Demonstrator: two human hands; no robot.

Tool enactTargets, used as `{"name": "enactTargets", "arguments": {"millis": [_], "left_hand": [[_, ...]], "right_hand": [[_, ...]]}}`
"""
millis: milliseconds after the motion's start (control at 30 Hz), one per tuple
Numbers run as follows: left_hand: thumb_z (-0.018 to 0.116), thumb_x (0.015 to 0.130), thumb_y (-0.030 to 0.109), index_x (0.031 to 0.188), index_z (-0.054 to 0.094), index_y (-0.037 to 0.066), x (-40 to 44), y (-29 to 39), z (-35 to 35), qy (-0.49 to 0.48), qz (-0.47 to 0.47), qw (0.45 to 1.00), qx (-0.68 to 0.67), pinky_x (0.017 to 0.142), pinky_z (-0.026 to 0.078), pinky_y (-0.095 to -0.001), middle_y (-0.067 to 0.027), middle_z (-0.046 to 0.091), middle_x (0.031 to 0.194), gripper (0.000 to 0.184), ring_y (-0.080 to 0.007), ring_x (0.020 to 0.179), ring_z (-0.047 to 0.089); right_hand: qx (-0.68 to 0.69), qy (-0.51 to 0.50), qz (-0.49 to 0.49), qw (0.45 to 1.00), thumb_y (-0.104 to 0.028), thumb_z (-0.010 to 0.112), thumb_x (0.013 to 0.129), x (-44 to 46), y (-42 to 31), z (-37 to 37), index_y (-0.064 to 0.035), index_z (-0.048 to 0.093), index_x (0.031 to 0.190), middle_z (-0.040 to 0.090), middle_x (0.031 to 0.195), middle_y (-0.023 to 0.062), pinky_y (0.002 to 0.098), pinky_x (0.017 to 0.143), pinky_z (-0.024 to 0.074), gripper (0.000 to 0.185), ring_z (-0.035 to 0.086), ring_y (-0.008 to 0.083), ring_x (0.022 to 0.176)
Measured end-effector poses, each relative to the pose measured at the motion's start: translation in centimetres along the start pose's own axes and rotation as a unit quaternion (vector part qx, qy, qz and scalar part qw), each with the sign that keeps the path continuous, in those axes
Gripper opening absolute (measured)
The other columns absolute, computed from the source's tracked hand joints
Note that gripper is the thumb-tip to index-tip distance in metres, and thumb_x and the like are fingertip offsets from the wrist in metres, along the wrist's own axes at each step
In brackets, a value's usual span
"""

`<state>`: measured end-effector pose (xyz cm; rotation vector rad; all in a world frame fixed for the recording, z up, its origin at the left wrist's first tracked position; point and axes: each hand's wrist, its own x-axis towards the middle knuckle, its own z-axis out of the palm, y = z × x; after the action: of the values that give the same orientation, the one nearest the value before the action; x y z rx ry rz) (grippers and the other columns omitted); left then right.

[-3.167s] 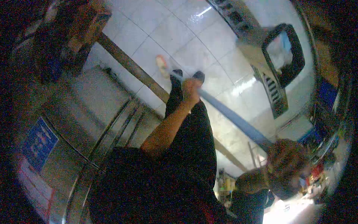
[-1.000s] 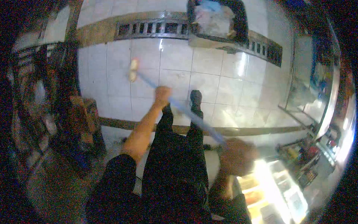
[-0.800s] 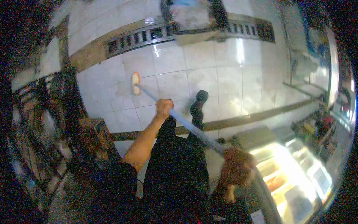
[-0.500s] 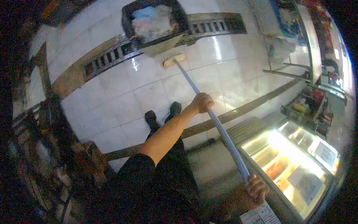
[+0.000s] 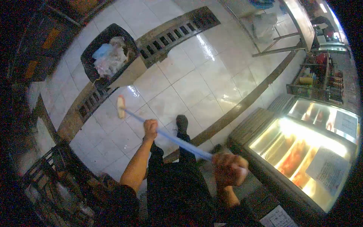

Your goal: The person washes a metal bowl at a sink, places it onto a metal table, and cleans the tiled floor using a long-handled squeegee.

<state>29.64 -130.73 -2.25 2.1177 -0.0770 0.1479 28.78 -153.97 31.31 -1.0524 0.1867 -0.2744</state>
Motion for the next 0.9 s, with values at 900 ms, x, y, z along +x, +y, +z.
{"name": "enactTargets", "arguments": {"millis": [900], "left_hand": [[0.041, 0.078, 0.037, 0.052, 0.039, 0.006, -4.0, 2.1, 5.5, 0.049, 0.104, 0.992, 0.053, 0.047, 0.031, -0.0346, -0.0079, 0.041, 0.052, 0.041, -0.0227, 0.052, 0.043]], "right_hand": [[0.064, -0.052, 0.024, 0.996, -0.009, 0.046, 0.076, 2.5, -3.6, -4.7, -0.0003, 0.044, 0.059, 0.046, 0.056, 0.0094, 0.0363, 0.058, 0.0355, 0.02, 0.043, 0.0208, 0.055]]}}
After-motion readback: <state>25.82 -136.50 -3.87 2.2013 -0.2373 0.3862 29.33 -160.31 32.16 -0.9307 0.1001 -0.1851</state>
